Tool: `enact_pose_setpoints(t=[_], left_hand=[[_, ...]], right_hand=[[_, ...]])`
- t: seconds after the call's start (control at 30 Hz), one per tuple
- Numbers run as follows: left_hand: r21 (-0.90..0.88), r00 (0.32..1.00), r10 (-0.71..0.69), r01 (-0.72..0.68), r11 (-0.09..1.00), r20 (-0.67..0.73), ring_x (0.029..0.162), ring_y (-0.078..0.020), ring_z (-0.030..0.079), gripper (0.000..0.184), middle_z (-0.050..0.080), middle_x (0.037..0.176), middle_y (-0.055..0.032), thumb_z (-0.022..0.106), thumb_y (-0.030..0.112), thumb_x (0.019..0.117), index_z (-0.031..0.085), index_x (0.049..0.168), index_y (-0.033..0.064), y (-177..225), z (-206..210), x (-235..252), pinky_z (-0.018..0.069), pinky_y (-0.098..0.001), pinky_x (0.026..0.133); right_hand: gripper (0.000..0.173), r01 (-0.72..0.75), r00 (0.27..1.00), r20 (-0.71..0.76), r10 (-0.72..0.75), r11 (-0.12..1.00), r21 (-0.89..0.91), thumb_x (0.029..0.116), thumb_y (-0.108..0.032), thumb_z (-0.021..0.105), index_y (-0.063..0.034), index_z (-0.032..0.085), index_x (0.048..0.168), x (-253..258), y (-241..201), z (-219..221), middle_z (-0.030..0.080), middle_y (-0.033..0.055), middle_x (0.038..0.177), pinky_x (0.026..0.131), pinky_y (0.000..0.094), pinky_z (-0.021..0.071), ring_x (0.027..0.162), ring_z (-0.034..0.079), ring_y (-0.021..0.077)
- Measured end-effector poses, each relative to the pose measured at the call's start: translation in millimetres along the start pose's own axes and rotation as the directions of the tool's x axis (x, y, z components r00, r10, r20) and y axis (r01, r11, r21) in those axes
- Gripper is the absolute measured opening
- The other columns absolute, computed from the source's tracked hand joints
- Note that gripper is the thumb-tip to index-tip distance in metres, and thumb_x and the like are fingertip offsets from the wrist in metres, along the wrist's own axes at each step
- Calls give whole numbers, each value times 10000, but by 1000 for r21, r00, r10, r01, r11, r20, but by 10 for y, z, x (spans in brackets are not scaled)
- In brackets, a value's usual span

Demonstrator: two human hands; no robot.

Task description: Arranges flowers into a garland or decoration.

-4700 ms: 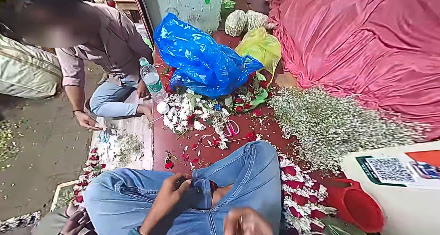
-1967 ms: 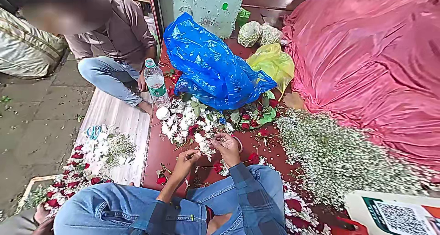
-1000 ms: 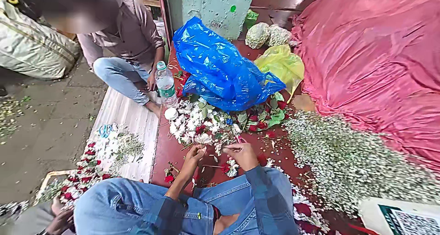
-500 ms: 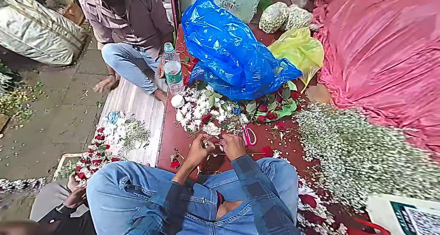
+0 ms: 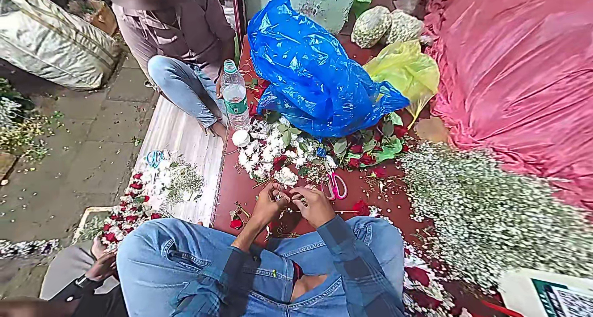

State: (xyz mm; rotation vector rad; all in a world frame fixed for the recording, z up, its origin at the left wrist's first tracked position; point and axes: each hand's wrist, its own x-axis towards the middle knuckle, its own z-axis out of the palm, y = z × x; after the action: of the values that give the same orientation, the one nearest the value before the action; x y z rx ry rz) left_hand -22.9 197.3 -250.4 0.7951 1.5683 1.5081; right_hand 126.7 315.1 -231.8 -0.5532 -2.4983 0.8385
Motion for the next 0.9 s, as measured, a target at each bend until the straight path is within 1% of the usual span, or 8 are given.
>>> enact_pose_setpoints(t=[0.07, 0.17, 0.3, 0.5, 0.57, 0.67, 0.77, 0.9], left_hand=[[-39, 1000, 1, -1, 999, 1, 785, -163, 700, 397, 707, 885, -81, 729, 22, 873, 534, 1213, -38, -2, -10, 5, 600, -337, 733], [-95, 999, -11, 15, 995, 48, 832, -161, 697, 413, 717, 953, -98, 723, 65, 910, 511, 1247, -43, 14, -14, 0, 585, -325, 748], [17, 1000, -20, 20, 1000, -2, 728, -122, 658, 415, 690, 866, -52, 742, 93, 891, 547, 1236, -30, 17, -18, 4, 567, -299, 683], [-115, 997, -12, 21, 993, 71, 715, -128, 645, 344, 687, 868, -57, 672, 87, 946, 541, 1242, -28, 44, -13, -11, 547, -294, 641], [-161, 997, 2, 11, 987, 77, 664, -106, 567, 209, 656, 868, -41, 569, 132, 1017, 598, 1174, -3, 55, -26, 1, 471, -266, 575], [-145, 994, 28, -13, 989, 105, 614, -86, 541, 228, 649, 804, -19, 495, 153, 1066, 670, 1047, 7, 81, -26, -24, 449, -244, 544], [-116, 983, 47, -26, 993, 177, 570, -65, 518, 202, 602, 715, 12, 532, 130, 1047, 693, 1028, 10, 79, 9, -40, 451, -231, 537], [-115, 975, 46, -22, 993, 217, 534, -48, 456, 193, 547, 668, 38, 531, 133, 1045, 693, 992, 41, 44, 5, -52, 391, -219, 502]], right_hand=[[275, -144, 988, -10, 155, 938, 316, 834, -52, 771, -47, 688, 1096, 14, -51, -4, 751, 31, 975, 786, 291, 643, 869, 741, 111], [338, -166, 970, -48, 240, 789, 592, 770, 15, 810, -4, 648, 1066, 27, -54, 25, 746, 80, 978, 741, 331, 650, 833, 742, 167], [319, -54, 994, -68, 86, 925, 375, 876, -34, 744, -18, 723, 1195, -5, -40, 67, 768, 63, 1101, 852, 283, 646, 988, 749, 103], [208, -42, 998, -37, 53, 969, 245, 922, -122, 715, -53, 730, 1117, -12, 118, -76, 759, 46, 1050, 826, 296, 629, 916, 739, 103], [171, -75, 983, -127, 134, 918, 389, 905, -85, 704, -18, 674, 1059, 28, 199, -184, 731, 62, 1006, 775, 340, 625, 865, 719, 138], [178, 17, 871, -351, 343, 693, 721, 876, 61, 666, 44, 548, 1008, 99, 238, -275, 709, 137, 969, 724, 391, 640, 780, 719, 226], [202, 61, 848, -308, 432, 497, 866, 885, 92, 641, 33, 522, 1038, 134, 173, -255, 693, 158, 995, 789, 458, 648, 839, 730, 285], [244, 46, 903, -250, 348, 501, 864, 874, 73, 673, 15, 509, 1046, 141, 53, -156, 699, 137, 986, 775, 431, 645, 845, 727, 256]])
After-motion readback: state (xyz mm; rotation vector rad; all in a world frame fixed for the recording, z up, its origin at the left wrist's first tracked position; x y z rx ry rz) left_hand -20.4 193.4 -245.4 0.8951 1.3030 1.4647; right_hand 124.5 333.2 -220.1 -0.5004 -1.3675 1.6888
